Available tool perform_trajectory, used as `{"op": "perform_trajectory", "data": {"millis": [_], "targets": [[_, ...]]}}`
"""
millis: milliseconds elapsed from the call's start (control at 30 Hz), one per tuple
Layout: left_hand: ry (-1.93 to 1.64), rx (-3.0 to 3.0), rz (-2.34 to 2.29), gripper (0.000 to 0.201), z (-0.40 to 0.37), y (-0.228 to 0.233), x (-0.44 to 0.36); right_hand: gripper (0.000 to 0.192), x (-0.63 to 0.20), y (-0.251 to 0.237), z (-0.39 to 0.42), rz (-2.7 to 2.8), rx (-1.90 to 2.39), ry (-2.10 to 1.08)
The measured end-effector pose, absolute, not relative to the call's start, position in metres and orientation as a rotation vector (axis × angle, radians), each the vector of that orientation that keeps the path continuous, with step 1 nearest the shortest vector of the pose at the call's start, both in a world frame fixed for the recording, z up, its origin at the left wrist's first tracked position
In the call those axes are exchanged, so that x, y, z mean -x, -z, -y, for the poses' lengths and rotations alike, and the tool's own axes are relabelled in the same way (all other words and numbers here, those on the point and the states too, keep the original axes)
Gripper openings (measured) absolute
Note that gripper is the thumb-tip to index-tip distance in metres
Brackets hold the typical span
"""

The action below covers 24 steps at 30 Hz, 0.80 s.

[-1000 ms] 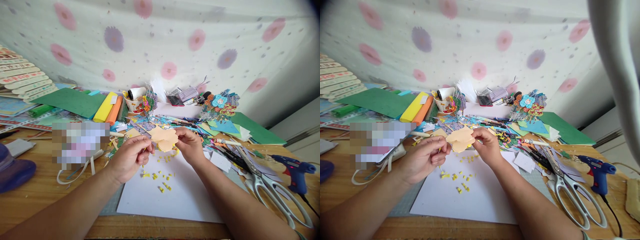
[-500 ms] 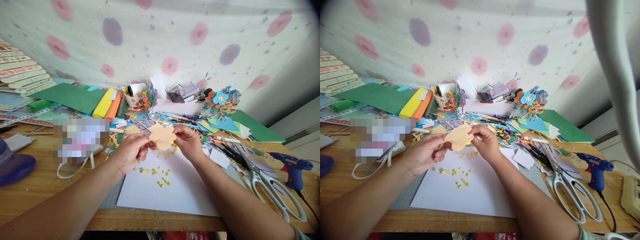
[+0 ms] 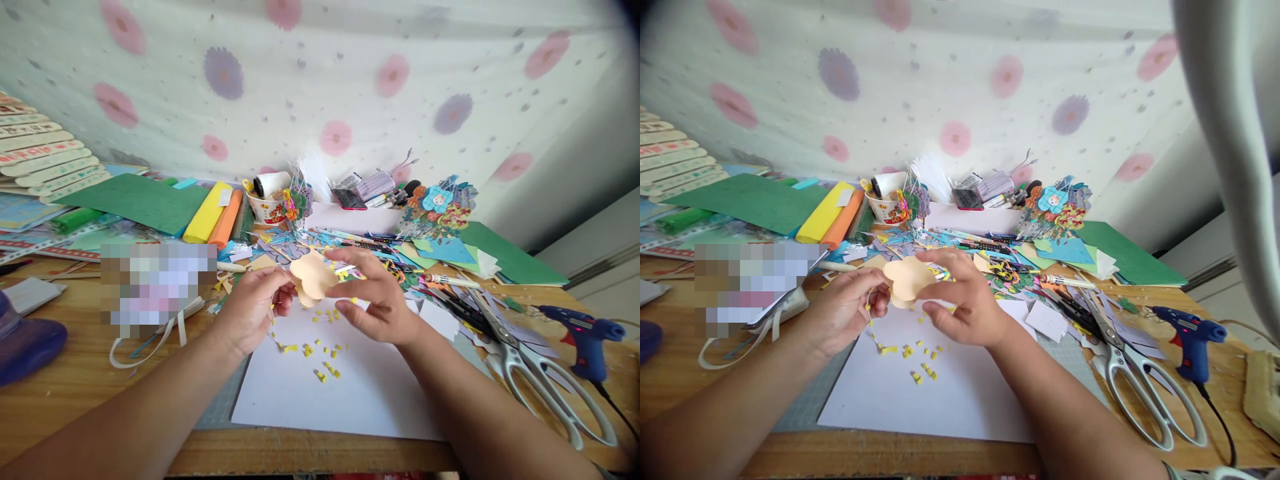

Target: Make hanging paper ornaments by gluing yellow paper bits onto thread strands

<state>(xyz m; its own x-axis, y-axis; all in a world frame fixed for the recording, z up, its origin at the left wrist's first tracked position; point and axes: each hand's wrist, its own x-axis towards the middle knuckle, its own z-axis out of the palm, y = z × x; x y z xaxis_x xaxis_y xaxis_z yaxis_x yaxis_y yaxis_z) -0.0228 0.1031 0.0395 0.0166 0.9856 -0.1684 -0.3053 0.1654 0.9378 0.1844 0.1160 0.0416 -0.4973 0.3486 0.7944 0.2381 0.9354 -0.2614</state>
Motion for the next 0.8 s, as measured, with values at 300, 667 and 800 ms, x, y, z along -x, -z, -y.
{"op": "perform_trajectory", "data": {"millis": [300, 667, 800], "targets": [[-1.166, -0.880, -1.036, 0.016, -0.099, -0.035, 0.018, 0.015, -0.167, -0.029, -0.110, 2.017, 0.605, 0.091], [-1.189, -0.792, -0.983, 0.015, -0.094, -0.031, 0.013, 0.022, -0.164, -0.022, -0.110, 2.101, 0.558, 0.340], [-1.207, -0.781, -0.957, 0.016, -0.093, -0.032, 0.012, 0.025, -0.161, -0.022, -0.109, 2.132, 0.590, 0.335]]}}
